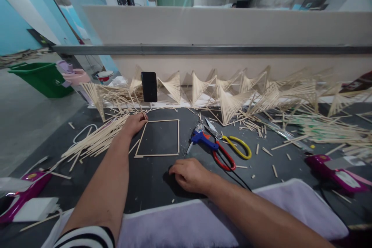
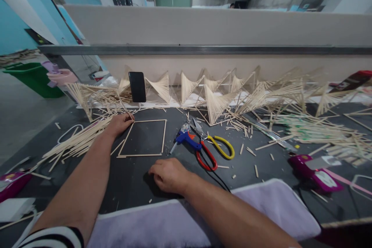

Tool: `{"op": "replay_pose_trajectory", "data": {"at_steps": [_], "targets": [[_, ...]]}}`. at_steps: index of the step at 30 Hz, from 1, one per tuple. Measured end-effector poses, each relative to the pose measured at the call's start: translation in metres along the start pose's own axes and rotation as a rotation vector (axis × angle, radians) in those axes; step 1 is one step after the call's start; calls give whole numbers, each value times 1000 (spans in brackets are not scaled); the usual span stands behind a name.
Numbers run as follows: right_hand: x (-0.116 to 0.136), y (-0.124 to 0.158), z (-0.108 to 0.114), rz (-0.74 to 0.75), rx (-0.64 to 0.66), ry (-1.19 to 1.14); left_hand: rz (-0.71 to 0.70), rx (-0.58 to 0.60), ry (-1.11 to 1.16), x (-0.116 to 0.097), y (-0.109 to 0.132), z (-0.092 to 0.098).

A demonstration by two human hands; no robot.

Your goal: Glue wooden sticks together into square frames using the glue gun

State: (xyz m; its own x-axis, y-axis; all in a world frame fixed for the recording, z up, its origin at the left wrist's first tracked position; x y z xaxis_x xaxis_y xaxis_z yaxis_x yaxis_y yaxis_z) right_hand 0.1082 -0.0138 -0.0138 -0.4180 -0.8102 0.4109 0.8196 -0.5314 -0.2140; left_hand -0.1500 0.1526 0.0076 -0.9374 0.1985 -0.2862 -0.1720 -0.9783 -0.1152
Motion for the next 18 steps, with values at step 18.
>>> {"op": "replay_pose_trajectory", "data": {"at_steps": [18], "targets": [[0,0,0,-6,14,5,-7,-9,1,4,-2,-2]]}}
Point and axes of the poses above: each hand's wrist, its own y-axis away from the middle knuckle, its own z-axis out of the back of the hand, x = y × z, the point moved 3 cm from there along -y, towards the middle knuckle, and after that the axes turned 3 degrees about x, right-handed, at the moved point
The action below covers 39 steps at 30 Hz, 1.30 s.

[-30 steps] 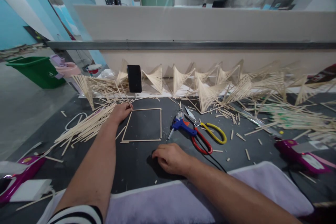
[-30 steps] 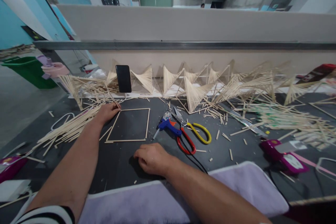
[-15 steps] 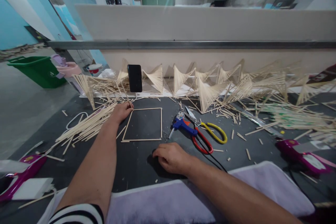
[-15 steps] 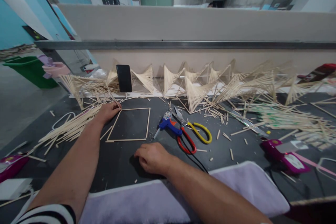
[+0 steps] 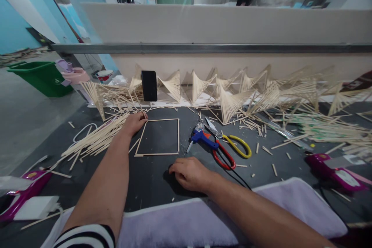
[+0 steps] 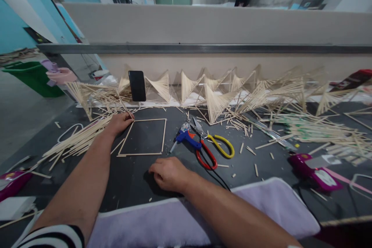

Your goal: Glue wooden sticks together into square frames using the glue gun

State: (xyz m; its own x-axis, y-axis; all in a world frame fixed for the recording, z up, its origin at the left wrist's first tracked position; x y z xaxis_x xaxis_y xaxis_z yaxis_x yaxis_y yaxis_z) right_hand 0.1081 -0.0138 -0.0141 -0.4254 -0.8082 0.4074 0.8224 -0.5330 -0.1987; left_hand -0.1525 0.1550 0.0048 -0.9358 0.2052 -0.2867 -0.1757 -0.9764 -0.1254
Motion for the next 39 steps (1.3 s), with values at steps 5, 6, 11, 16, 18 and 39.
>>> {"op": "replay_pose_trajectory", "data": {"at_steps": [5,6,11,16,18,39], "targets": [[-1,0,-2,6,-8,0,10,1,21,-1,1,0],[-1,0,-2,6,-6,-1,9,-2,23,-2,1,1],[-2,1,-2,5,-12,-1,12,3,13,-2,1,0],[-1,0,-2,3,-6,-7,10,5,1,0,0,0],[-1,0,-1,3,-5,-10,16,8,3,-1,1,0],[-2,0,-1,-11,-12,13,20,16,-5,-2,0,1]]}}
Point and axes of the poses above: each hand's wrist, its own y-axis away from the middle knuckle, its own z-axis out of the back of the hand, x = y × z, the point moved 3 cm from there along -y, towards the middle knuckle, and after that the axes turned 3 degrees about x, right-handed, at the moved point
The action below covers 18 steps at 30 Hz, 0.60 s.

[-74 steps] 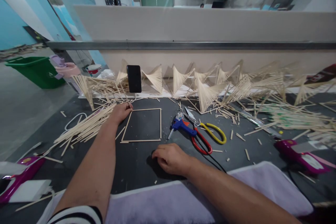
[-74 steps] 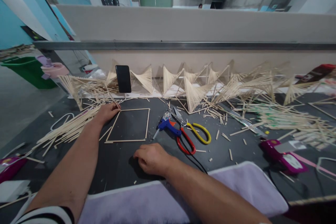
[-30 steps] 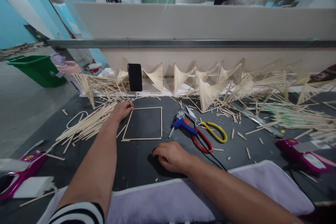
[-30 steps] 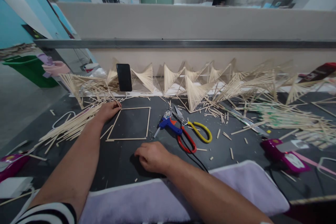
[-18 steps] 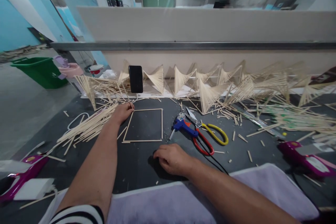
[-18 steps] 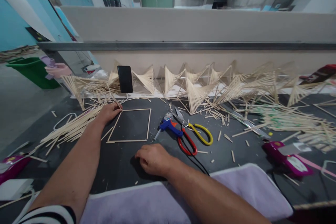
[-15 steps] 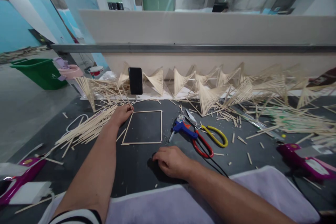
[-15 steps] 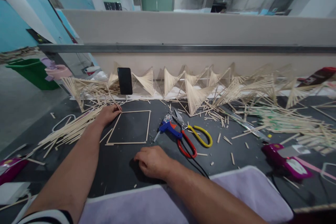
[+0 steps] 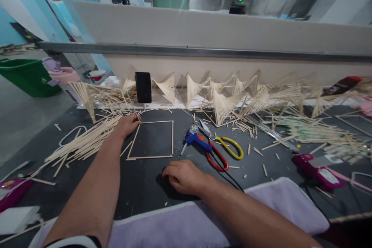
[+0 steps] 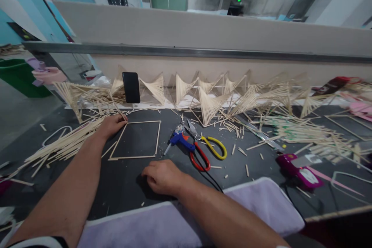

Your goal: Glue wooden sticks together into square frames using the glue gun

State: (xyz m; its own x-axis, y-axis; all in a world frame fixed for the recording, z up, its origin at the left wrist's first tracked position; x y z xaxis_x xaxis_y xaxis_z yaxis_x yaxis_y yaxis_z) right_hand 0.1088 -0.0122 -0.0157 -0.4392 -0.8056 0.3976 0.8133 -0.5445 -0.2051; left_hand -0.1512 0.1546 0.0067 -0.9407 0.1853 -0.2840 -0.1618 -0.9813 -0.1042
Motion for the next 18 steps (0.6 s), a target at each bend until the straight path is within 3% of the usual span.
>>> {"op": "replay_pose_trajectory", "data": {"at_steps": [18], "targets": [[2,1,2,21,15,4,-22,-37,46,0,0,-1]]}}
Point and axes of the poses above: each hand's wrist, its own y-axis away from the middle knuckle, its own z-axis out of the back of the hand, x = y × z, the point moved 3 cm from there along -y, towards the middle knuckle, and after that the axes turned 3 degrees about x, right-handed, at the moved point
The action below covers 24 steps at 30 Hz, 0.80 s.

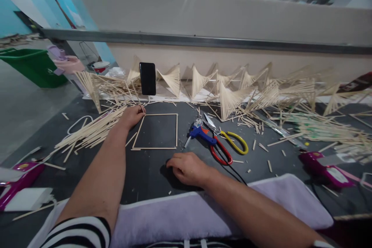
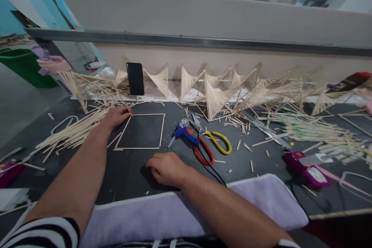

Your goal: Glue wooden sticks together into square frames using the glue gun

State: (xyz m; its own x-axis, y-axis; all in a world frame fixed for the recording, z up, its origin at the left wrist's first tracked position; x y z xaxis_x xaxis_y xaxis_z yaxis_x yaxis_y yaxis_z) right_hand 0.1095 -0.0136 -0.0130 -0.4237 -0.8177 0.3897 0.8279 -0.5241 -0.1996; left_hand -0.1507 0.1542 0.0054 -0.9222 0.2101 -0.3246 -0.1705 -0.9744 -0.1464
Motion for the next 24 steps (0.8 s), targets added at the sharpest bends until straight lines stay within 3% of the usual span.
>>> {"op": "replay_pose_trajectory", "data": {"at_steps": [24], "targets": [[9,0,2,59,26,27,25,5,25,-3,1,1]]}}
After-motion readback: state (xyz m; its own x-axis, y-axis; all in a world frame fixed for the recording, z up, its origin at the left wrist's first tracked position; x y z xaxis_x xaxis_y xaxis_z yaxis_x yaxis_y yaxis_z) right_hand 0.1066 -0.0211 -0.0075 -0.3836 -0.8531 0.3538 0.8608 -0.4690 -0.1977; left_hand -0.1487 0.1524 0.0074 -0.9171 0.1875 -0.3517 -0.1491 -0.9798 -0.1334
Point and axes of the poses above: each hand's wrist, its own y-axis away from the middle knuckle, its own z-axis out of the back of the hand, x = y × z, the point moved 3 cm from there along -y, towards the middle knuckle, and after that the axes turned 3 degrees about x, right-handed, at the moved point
